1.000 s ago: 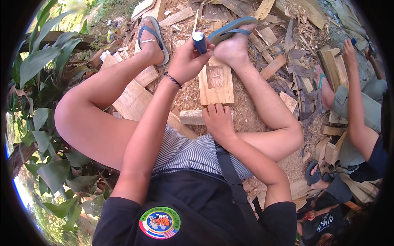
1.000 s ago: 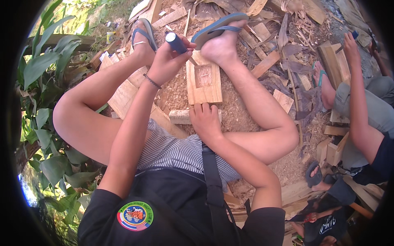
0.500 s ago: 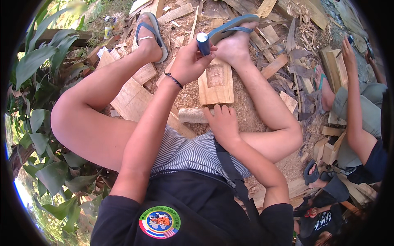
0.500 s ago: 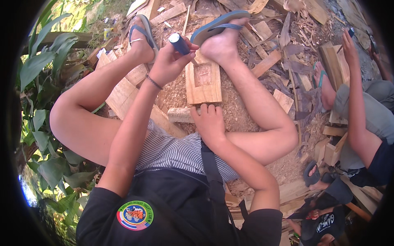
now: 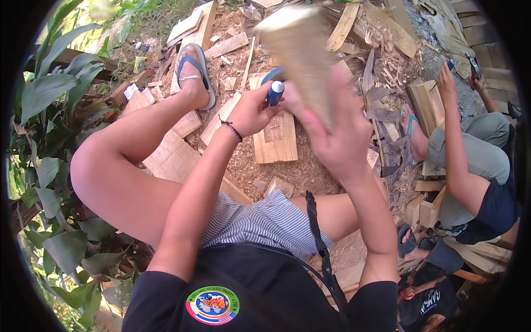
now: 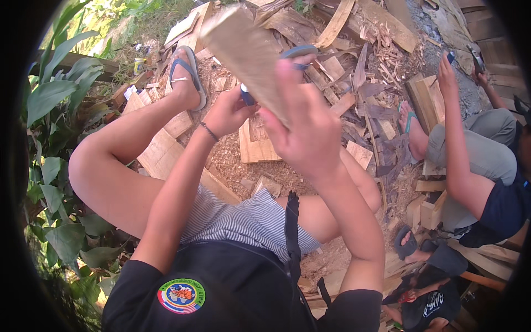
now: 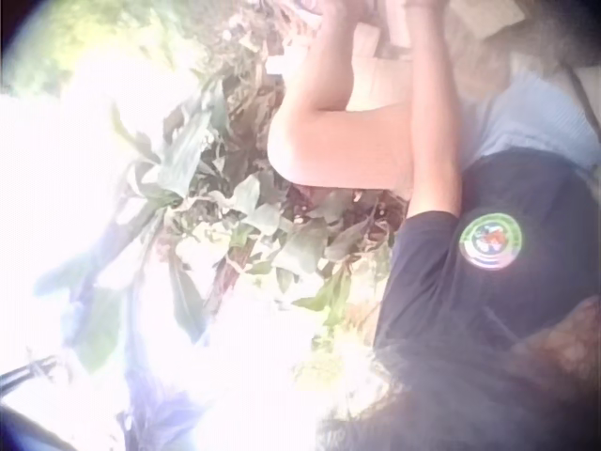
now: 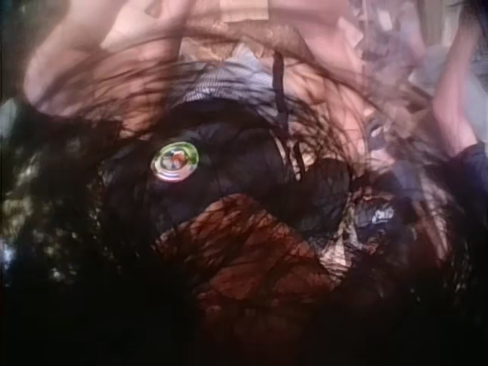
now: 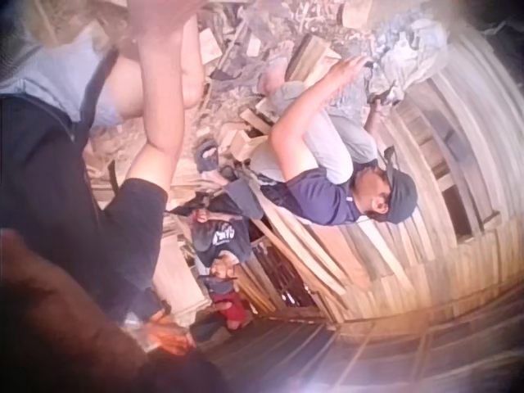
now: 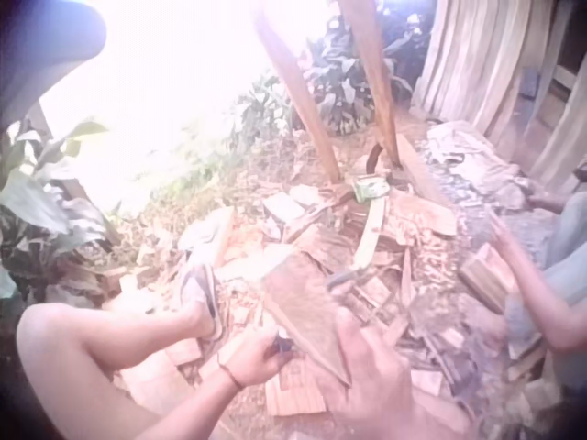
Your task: The person carves a rectangular recess into a block of wood using a chisel and a wooden mallet while sitting on the ground. They strike the chisel repeatedly to remove wood chips from the center of the block.
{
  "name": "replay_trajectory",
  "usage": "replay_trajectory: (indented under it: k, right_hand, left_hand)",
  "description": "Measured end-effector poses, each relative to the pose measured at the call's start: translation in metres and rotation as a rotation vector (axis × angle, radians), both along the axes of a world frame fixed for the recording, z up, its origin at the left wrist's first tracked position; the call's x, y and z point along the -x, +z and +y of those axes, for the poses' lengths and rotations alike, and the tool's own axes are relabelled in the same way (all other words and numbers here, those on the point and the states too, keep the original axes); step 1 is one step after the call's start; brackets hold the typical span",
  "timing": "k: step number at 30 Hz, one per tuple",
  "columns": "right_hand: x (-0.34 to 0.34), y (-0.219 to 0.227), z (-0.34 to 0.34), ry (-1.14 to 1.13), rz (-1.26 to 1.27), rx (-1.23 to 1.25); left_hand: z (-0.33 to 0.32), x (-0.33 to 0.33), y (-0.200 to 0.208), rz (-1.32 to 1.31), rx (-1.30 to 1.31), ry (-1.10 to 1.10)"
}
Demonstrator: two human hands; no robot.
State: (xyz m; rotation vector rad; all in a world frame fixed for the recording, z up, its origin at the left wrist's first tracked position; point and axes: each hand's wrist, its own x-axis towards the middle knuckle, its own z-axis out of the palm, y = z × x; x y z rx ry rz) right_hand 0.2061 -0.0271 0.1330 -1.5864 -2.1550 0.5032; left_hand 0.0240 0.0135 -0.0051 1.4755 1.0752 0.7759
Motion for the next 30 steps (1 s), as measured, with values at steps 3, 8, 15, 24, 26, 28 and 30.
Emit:
replay_trajectory:
  k: [3, 8, 15, 24, 26, 28, 30]
  right_hand:
    - [-0.005, 0.013, 0.011, 0.054, -0.177, 0.078]
    - [0.016, -0.003, 0.012, 0.051, -0.192, 0.044]
    - [0.012, 0.008, 0.016, -0.387, 0.937, -0.018]
    - [0.028, -0.09, -0.08, -0.66, 1.266, 0.549]
    - [0.026, -0.098, -0.085, -0.733, 1.359, 0.614]
    - [0.016, -0.101, -0.086, -0.782, 1.383, 0.612]
    - [0.006, -0.102, -0.084, -0.812, 1.335, 0.548]
  left_hand:
    - [-0.001, 0.0, -0.009, -0.095, -0.011, 0.057]
    - [0.0, 0.008, -0.031, 0.014, -0.021, -0.005]
    - [0.016, 0.016, -0.016, -0.088, 0.161, 0.044]
    - [0.067, 0.053, -0.048, -0.294, 0.628, 0.235]
    - [0.068, 0.059, -0.051, -0.32, 0.661, 0.23]
    - [0.065, 0.063, -0.052, -0.365, 0.697, 0.246]
    - [0.06, 0.068, -0.047, -0.421, 0.747, 0.241]
